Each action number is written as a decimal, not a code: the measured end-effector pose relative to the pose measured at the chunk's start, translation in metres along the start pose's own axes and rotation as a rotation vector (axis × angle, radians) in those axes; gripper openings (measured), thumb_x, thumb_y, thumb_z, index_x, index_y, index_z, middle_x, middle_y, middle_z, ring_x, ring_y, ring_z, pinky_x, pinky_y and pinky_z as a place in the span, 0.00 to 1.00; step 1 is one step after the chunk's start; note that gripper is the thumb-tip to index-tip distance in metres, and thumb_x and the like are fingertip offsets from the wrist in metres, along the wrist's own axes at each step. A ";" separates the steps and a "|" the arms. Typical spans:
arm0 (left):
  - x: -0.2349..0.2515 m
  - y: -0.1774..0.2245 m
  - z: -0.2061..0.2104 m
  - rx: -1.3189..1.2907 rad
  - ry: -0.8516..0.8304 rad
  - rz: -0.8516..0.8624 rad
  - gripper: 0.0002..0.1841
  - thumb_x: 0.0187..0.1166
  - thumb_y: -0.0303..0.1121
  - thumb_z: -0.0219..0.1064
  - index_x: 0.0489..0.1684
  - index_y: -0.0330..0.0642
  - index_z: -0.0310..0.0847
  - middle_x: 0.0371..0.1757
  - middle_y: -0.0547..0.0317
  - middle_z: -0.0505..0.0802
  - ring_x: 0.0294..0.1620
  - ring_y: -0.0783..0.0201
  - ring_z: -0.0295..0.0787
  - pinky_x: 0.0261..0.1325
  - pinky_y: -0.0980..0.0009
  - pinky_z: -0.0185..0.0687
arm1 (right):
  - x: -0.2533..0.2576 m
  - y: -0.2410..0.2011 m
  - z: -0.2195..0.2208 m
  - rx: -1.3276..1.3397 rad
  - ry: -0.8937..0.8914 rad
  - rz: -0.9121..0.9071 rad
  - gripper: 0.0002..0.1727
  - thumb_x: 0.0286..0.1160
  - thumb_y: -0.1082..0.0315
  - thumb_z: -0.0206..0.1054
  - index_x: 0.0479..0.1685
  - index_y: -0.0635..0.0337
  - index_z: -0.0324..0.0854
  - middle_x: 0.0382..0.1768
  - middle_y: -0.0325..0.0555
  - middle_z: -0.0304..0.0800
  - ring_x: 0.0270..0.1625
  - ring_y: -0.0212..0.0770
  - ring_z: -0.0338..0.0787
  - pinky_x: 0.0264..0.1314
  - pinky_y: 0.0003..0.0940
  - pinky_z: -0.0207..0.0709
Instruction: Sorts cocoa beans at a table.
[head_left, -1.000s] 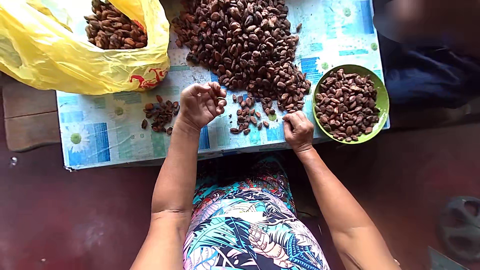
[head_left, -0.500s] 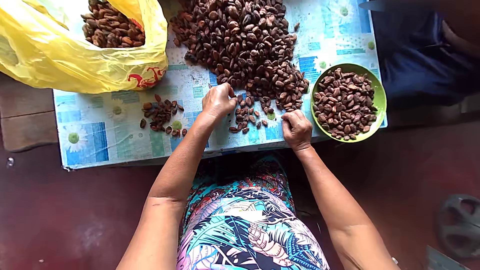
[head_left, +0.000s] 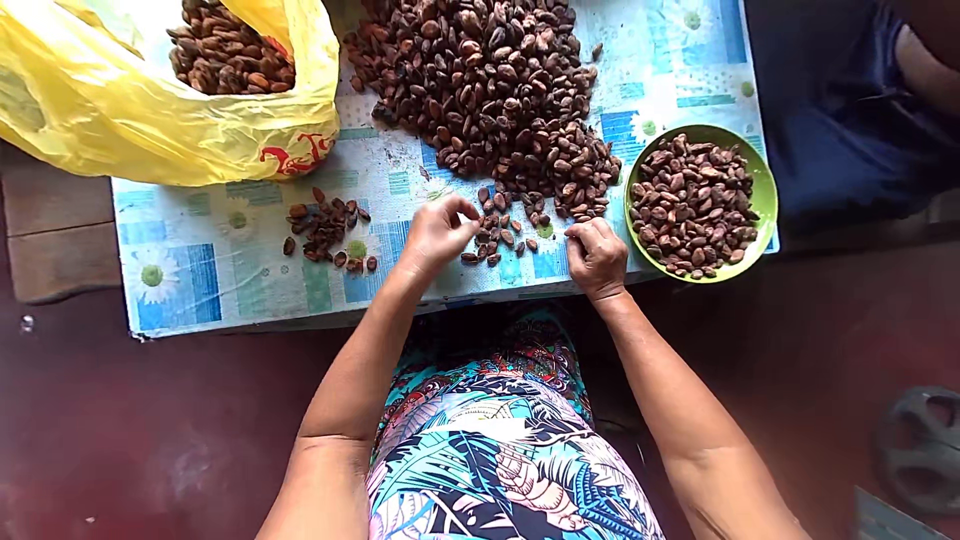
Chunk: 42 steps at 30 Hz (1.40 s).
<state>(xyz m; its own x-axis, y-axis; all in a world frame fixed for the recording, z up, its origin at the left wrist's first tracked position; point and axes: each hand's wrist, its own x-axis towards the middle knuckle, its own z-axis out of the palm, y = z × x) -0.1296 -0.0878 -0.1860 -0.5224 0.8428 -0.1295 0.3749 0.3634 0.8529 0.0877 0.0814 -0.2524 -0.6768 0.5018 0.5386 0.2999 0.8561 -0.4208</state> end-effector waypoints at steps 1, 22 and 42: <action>-0.002 -0.001 0.006 0.148 -0.022 0.021 0.12 0.80 0.30 0.67 0.54 0.34 0.88 0.32 0.49 0.90 0.28 0.56 0.82 0.39 0.53 0.80 | 0.001 0.000 0.000 -0.002 0.004 -0.003 0.11 0.73 0.74 0.61 0.38 0.66 0.92 0.36 0.59 0.92 0.38 0.55 0.93 0.37 0.47 0.82; -0.008 -0.012 -0.028 -1.155 -0.156 -0.178 0.27 0.84 0.39 0.30 0.28 0.58 0.81 0.24 0.70 0.86 0.19 0.76 0.77 0.17 0.83 0.67 | 0.000 0.001 0.001 0.008 0.004 0.004 0.11 0.73 0.73 0.62 0.37 0.65 0.92 0.37 0.58 0.92 0.38 0.55 0.93 0.36 0.47 0.82; 0.000 -0.010 0.043 0.670 0.230 0.176 0.14 0.86 0.30 0.60 0.55 0.33 0.91 0.37 0.36 0.94 0.39 0.37 0.95 0.36 0.41 0.84 | 0.000 -0.001 0.000 -0.008 -0.007 0.010 0.11 0.71 0.74 0.62 0.37 0.65 0.92 0.35 0.58 0.92 0.38 0.55 0.93 0.37 0.47 0.83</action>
<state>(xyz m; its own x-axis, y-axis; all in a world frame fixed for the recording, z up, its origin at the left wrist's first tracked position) -0.1002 -0.0741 -0.2160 -0.5316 0.8330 0.1536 0.8179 0.4577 0.3487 0.0877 0.0805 -0.2518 -0.6786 0.5096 0.5290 0.3121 0.8520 -0.4203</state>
